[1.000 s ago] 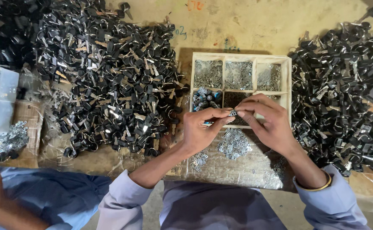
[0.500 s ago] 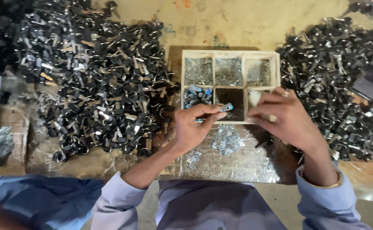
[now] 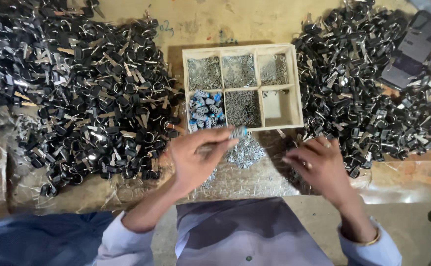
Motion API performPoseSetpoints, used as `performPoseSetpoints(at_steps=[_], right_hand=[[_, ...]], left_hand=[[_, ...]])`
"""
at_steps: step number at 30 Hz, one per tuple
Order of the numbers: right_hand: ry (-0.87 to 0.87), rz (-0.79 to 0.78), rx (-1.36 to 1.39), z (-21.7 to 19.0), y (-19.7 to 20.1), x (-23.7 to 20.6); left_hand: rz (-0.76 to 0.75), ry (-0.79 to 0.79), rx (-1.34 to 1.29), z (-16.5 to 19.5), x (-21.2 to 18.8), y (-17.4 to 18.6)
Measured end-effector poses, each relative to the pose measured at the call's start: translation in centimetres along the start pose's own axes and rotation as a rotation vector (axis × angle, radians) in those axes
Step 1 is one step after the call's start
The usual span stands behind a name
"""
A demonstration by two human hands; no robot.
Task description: The person sits at a workbench covered in piles of black plastic housings and assembles small electrical components by hand. They pick a black housing, insert a small blue-and-silver part into it, and place the finished assembly into a compartment of a wooden sorting tray, repeating this cycle continuously.
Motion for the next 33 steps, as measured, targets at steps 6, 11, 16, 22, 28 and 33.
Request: performPoseSetpoints(at_steps=[6,11,16,22,28,33], right_hand=[[0.059,0.298,0.341,-1.6,0.1,-7.2],[0.045,0.258,0.041,-3.7,-1.5,-8.2],[-0.082,0.188,0.153,-4.2,-1.2,-6.6],[-0.045,0.142,-0.015,-5.7,-1.7,-4.8],[0.007,0.141,0.108,-5.1,-2.5,-6.5],[0.266,0.126,0.143,-5.5,-4.0,-9.3]], left_hand=[[0.01,-0.004,-0.064,2.4,-7.2,1.0],[0.101,0.301,-0.129,1.2,-14.4,0.4],[0.151,0.443,-0.117,0.3,-18.5,-0.9],[0.122,0.479,-0.045,0.5,-19.3,-0.9],[0.156,0.479,-0.05,-0.2,-19.5,-0.5],[0.179,0.457,-0.059,-0.6,-19.7,-0.8]])
Point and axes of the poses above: each hand's wrist, its own x-axis towards the middle knuckle, its own y-axis out of the back of the hand, z = x × y, the point moved 9 cm from there along x, towards the middle knuckle, and after that the axes turned 12 degrees about -y, right-handed, at the moved point
